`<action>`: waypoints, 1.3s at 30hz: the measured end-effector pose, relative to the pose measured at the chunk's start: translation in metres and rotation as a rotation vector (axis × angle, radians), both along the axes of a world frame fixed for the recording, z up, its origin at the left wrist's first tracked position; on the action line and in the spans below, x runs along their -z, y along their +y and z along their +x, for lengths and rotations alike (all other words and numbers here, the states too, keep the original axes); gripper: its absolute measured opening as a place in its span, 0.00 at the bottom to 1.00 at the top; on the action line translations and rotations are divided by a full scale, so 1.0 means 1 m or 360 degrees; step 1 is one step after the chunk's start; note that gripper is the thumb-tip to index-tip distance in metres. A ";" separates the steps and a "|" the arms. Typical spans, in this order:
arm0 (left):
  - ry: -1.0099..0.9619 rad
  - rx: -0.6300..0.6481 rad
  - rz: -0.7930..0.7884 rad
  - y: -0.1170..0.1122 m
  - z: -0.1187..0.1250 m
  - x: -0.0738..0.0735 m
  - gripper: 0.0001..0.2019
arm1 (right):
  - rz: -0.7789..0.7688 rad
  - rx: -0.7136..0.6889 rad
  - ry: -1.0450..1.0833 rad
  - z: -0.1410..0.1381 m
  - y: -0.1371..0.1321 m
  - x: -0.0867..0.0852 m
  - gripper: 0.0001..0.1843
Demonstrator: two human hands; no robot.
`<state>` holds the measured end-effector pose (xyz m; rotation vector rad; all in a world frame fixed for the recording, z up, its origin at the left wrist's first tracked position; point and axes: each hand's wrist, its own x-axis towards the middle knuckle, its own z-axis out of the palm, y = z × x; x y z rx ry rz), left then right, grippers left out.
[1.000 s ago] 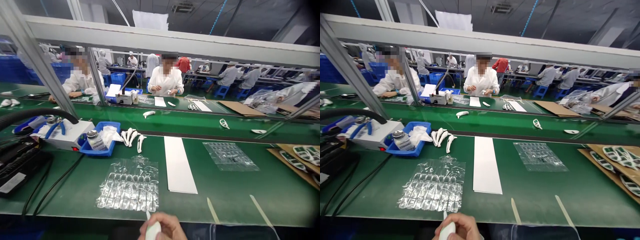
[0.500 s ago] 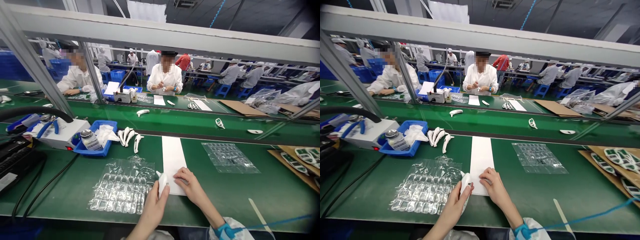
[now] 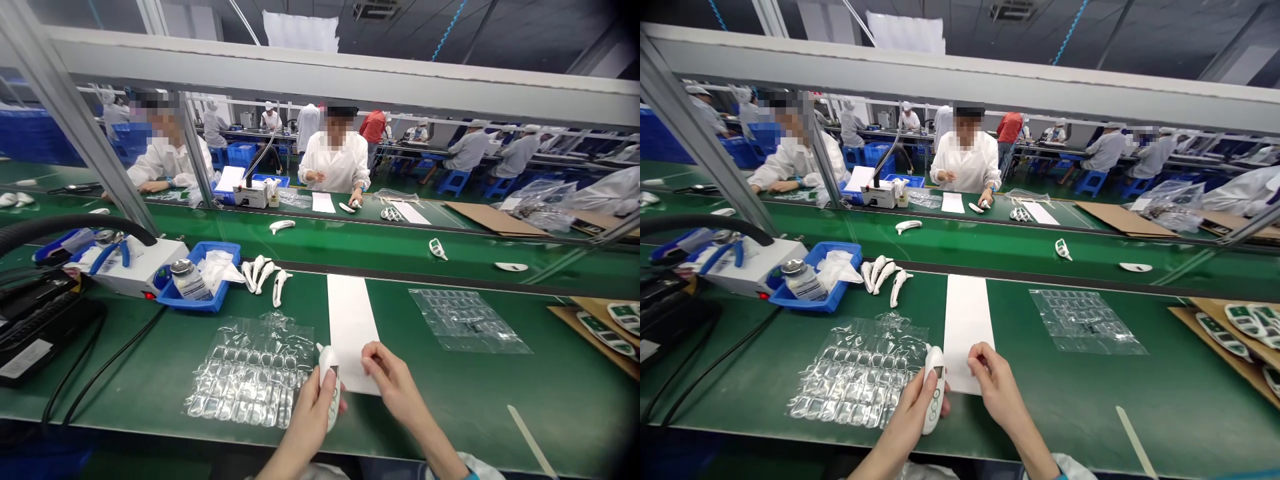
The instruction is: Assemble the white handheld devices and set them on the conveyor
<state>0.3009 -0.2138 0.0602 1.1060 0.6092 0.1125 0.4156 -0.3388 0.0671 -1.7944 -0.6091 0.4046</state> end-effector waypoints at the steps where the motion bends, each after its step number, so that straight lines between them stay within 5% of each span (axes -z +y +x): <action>1: 0.0022 0.0027 -0.0095 0.000 -0.002 -0.002 0.31 | 0.0042 -0.0080 0.0103 -0.009 0.003 -0.009 0.14; 7: 0.0108 0.0008 -0.0429 0.001 -0.015 -0.009 0.32 | 0.0082 -0.0335 0.0244 -0.048 0.027 -0.036 0.12; 25: 0.0119 0.0038 -0.0370 0.012 -0.023 -0.007 0.36 | -0.0044 -0.0314 0.0072 -0.054 0.046 -0.022 0.13; 29: 0.0116 0.0044 -0.0238 0.013 -0.026 -0.006 0.34 | -0.0058 -0.0334 0.0034 -0.056 0.046 -0.023 0.14; 34: 0.0048 0.0171 0.0120 0.013 -0.024 -0.001 0.31 | 0.0242 -0.0324 0.0596 -0.057 0.050 -0.008 0.17; 39: 0.0120 -0.0130 0.0400 0.018 -0.036 0.007 0.32 | 0.0406 -0.0273 0.0595 -0.051 0.050 -0.006 0.19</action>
